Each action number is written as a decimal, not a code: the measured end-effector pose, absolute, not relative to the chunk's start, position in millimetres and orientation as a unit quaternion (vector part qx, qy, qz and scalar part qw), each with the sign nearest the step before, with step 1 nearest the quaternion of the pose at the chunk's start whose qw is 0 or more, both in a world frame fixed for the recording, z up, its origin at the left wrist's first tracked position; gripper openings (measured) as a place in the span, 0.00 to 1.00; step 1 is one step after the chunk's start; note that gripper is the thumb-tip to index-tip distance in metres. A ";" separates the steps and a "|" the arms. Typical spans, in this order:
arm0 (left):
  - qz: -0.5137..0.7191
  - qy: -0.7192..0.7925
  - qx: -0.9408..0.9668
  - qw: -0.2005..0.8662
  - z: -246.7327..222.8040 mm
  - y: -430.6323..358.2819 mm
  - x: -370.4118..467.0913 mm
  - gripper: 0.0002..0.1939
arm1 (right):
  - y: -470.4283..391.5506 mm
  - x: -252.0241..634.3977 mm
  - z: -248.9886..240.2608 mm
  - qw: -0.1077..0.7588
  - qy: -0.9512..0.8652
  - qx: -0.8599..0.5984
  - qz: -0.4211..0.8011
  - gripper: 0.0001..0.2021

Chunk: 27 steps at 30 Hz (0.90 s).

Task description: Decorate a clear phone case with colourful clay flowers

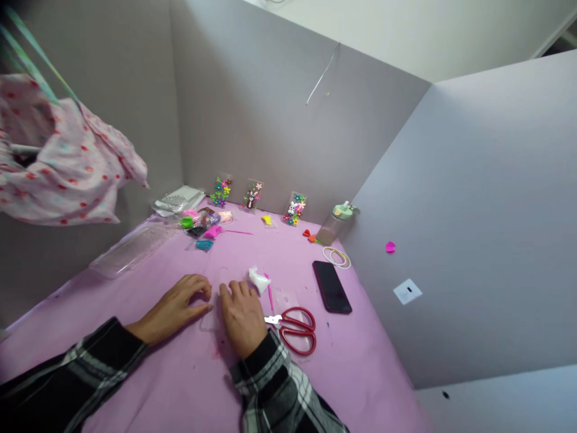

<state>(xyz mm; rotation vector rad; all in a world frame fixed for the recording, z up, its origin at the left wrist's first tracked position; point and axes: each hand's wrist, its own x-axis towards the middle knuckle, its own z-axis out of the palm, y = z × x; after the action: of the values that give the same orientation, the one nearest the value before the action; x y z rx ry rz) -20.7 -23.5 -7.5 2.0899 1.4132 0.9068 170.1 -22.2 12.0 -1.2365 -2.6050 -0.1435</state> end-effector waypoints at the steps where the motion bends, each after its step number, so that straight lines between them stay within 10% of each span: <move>1: 0.331 0.512 0.759 0.228 -8.1 -23.3 -20.8 0.03 | -23.8 170.8 8.6 0.126 -0.897 -0.420 -0.059 0.18; 27: 0.322 0.515 0.759 0.233 -8.2 -23.8 -20.9 0.03 | -22.5 174.3 1.5 0.205 -0.873 -0.442 0.038 0.19</move>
<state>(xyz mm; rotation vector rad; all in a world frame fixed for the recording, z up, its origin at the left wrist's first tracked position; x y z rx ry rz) -20.9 -23.8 -8.2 2.0859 1.4137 0.8853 174.3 -22.5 1.5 -1.2309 -2.4323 0.1048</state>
